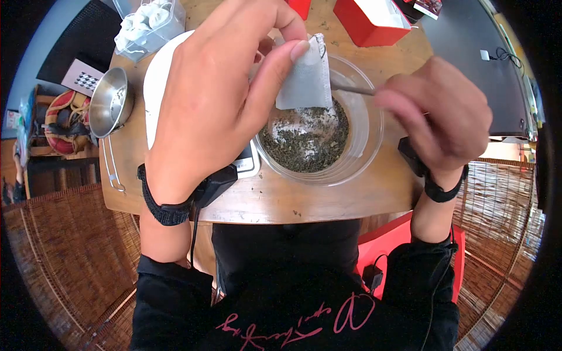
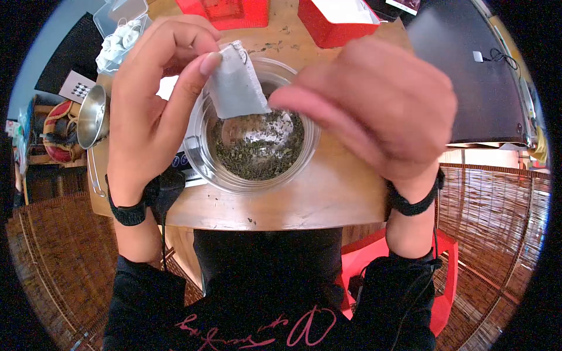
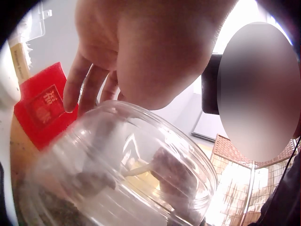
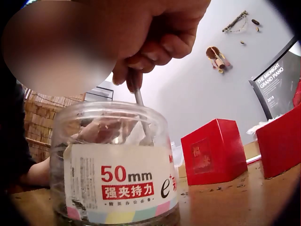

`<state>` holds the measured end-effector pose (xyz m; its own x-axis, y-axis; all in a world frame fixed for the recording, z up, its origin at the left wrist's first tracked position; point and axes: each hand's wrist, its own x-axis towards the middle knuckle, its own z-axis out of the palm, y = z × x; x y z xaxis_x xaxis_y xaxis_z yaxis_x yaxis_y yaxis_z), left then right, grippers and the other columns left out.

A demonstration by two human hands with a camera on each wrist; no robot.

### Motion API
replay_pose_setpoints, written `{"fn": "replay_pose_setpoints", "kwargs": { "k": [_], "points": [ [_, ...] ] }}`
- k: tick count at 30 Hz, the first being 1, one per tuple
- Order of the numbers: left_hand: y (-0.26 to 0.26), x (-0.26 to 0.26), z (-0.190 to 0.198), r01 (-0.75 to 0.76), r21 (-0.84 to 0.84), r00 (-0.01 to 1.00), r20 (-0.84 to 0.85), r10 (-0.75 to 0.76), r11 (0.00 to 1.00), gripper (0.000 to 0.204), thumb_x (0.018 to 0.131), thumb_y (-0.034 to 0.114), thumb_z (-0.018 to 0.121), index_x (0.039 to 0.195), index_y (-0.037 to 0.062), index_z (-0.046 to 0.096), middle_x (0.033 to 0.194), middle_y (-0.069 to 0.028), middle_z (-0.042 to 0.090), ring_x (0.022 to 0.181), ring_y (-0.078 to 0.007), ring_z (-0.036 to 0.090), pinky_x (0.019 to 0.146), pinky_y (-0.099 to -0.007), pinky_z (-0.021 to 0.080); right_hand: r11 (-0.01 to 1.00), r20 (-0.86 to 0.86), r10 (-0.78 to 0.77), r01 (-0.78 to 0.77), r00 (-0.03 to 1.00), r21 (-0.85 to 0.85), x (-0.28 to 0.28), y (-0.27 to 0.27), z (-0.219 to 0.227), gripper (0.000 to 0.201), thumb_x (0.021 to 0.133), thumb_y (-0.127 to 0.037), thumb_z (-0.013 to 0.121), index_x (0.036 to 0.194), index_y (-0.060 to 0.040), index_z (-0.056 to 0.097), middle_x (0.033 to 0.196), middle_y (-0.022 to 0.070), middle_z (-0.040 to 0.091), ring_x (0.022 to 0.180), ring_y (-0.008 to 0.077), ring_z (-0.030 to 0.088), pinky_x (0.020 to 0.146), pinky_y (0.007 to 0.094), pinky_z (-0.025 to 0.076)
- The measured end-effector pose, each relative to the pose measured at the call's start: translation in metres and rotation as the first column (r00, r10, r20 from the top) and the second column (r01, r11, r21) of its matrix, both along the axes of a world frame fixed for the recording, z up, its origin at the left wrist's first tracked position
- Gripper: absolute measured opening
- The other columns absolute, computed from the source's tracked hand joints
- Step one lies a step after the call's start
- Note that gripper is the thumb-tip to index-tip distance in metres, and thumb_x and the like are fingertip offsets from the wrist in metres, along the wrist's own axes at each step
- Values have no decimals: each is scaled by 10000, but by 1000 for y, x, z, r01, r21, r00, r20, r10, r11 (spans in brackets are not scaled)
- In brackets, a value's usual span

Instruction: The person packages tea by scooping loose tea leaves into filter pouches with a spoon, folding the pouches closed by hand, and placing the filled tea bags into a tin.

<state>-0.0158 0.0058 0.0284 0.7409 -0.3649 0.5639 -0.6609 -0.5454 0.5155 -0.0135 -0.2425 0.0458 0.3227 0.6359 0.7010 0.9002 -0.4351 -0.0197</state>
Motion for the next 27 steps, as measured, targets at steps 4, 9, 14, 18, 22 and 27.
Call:
{"fn": "replay_pose_setpoints", "kwargs": {
  "k": [4, 9, 14, 18, 22, 27],
  "points": [
    [4, 6, -8, 60, 29, 994, 90, -63, 998, 65, 960, 15, 645, 1000, -28, 617, 1043, -95, 654, 848, -154, 656, 768, -271, 540, 1000, -172, 13, -15, 985, -9, -4, 13, -10, 274, 639, -181, 885, 839, -23, 784, 700, 67, 670, 584, 180, 602, 510, 308, 420],
    [-1, 3, -6, 2, 116, 998, 69, -10, 993, 86, 933, -8, 660, 1005, -23, 615, 1027, -100, 644, 813, -175, 658, 732, -278, 540, 978, -378, 207, -186, 902, 93, -2, 18, -16, 268, 621, -197, 898, 814, -40, 798, 662, 52, 648, 585, 183, 599, 508, 306, 409],
    [0, 3, -1, 34, 111, 998, 54, -40, 993, 82, 926, -11, 667, 986, -29, 615, 1018, -99, 647, 809, -175, 660, 719, -277, 541, 967, -437, 254, -221, 863, 127, -1, 11, -10, 272, 636, -239, 895, 769, -29, 784, 661, 55, 646, 577, 182, 572, 510, 301, 394],
    [0, 0, -3, -29, 122, 999, 38, 24, 992, 80, 919, -19, 669, 980, -29, 618, 1013, -96, 649, 805, -180, 658, 712, -278, 540, 967, -446, 248, -191, 860, 169, 3, -1, -3, 224, 728, -179, 862, 745, 12, 745, 656, 70, 644, 562, 163, 525, 514, 285, 362],
    [-1, 2, 0, 24, 105, 996, 80, -32, 994, 88, 909, -30, 672, 981, -25, 622, 1008, -97, 649, 814, -187, 656, 709, -281, 544, 975, -374, 29, 57, 927, 216, 0, -7, -4, 175, 790, -111, 810, 772, 39, 722, 651, 76, 633, 559, 158, 491, 520, 286, 339],
    [1, 2, -8, -10, 168, 989, 149, -16, 986, 98, 897, -38, 678, 979, -21, 626, 1004, -98, 649, 821, -187, 658, 705, -281, 551, 997, -245, -19, 36, 969, 62, 2, 0, -4, 153, 831, -99, 769, 799, 43, 722, 654, 68, 611, 569, 154, 472, 519, 292, 318]
  ]
}}
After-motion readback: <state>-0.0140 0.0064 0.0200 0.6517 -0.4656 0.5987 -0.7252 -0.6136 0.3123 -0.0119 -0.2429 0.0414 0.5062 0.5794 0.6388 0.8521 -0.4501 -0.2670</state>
